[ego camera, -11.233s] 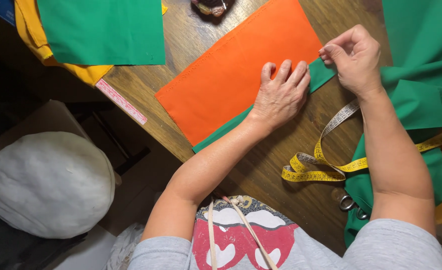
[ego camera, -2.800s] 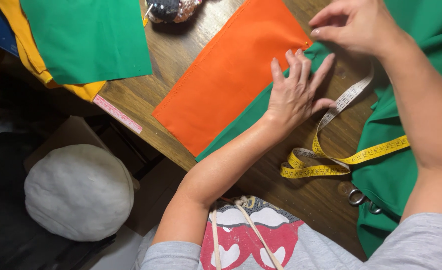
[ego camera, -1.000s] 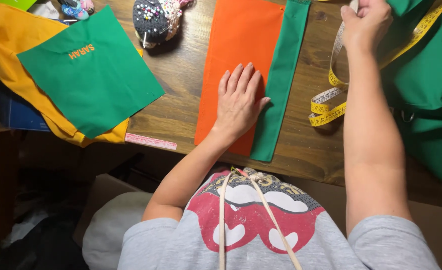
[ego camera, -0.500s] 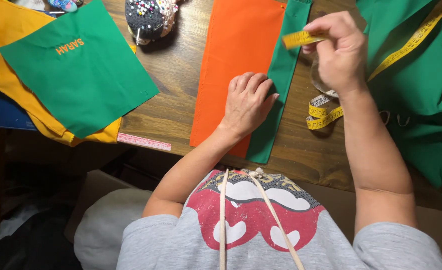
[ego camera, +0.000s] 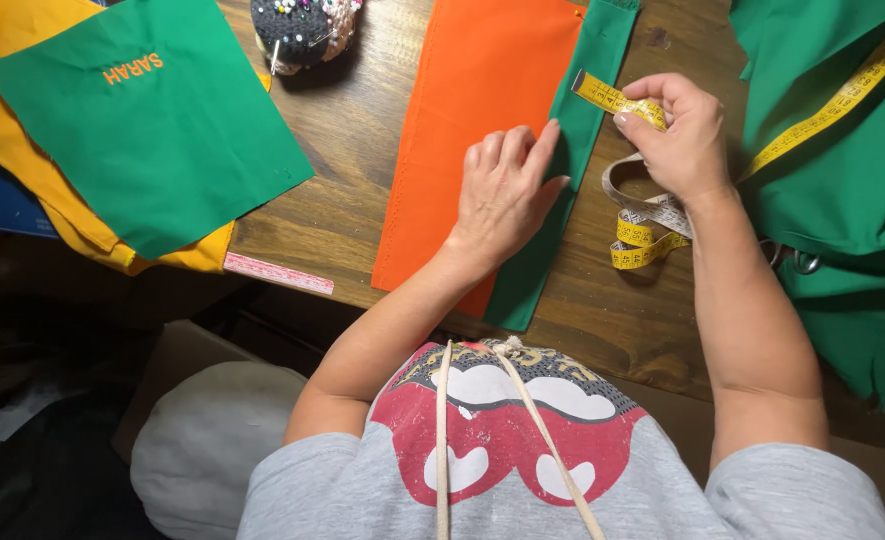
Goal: Aligning and pinning two pieces of fabric together after measuring with a tape measure
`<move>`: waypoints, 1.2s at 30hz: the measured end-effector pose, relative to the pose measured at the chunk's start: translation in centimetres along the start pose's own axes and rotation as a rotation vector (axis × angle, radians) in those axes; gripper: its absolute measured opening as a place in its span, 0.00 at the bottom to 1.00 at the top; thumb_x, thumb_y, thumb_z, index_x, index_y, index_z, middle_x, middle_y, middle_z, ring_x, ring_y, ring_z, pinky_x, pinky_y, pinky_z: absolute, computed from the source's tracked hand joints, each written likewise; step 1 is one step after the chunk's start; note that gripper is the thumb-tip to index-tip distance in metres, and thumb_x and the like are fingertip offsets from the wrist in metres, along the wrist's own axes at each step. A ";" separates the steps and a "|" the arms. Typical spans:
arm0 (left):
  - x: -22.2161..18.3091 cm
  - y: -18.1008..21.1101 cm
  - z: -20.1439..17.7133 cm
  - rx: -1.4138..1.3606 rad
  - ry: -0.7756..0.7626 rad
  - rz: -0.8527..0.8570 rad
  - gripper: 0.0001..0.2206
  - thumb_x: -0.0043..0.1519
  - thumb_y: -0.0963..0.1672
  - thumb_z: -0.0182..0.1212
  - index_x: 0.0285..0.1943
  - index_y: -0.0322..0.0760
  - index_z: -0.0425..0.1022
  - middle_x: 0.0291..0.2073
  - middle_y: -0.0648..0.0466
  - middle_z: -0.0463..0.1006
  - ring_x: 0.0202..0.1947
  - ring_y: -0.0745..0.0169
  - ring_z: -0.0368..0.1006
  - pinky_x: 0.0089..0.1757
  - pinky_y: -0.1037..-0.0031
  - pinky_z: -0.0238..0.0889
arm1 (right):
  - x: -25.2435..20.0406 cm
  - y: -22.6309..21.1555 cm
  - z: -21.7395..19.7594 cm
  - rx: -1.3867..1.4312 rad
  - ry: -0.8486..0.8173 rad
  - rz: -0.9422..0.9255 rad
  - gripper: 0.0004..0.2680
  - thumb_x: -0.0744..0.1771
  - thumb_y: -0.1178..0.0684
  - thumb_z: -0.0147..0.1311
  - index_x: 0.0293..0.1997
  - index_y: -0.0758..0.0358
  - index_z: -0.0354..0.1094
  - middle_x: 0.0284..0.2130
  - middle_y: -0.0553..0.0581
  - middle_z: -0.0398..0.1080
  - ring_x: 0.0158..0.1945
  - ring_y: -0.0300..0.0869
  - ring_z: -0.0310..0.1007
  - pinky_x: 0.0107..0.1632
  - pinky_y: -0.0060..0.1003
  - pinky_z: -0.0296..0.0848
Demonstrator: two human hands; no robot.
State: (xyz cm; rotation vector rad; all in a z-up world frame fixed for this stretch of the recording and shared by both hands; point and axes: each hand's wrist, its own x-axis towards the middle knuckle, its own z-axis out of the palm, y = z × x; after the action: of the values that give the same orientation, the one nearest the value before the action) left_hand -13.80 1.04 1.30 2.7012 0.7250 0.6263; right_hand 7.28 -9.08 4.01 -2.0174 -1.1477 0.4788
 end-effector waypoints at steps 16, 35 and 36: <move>1.6 1.3 2.2 0.305 -0.094 -0.029 0.41 0.61 0.71 0.49 0.77 0.54 0.58 0.62 0.49 0.66 0.61 0.49 0.62 0.58 0.59 0.54 | 1.1 1.0 -0.5 -0.033 -0.161 0.074 0.05 0.69 0.60 0.63 0.48 0.62 0.76 0.40 0.53 0.76 0.38 0.35 0.70 0.41 0.32 0.70; 1.9 1.2 1.4 0.252 -0.070 -0.017 0.38 0.63 0.67 0.53 0.75 0.50 0.62 0.61 0.49 0.67 0.60 0.49 0.62 0.56 0.58 0.55 | 0.3 0.5 -0.5 -0.126 -0.026 0.036 0.03 0.67 0.61 0.65 0.42 0.63 0.77 0.38 0.54 0.74 0.25 0.31 0.55 0.26 0.28 0.56; 2.0 1.2 1.5 0.253 -0.070 -0.017 0.38 0.63 0.67 0.53 0.75 0.50 0.62 0.61 0.49 0.67 0.60 0.49 0.62 0.56 0.58 0.55 | 0.3 0.6 -0.5 -0.126 -0.026 0.035 0.03 0.67 0.61 0.65 0.42 0.63 0.77 0.38 0.54 0.74 0.25 0.31 0.55 0.26 0.28 0.56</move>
State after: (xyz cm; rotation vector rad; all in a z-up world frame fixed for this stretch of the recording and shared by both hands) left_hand -11.07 0.82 1.12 2.9251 0.8594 0.4601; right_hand 8.08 -9.22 3.88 -2.1486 -1.1856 0.4614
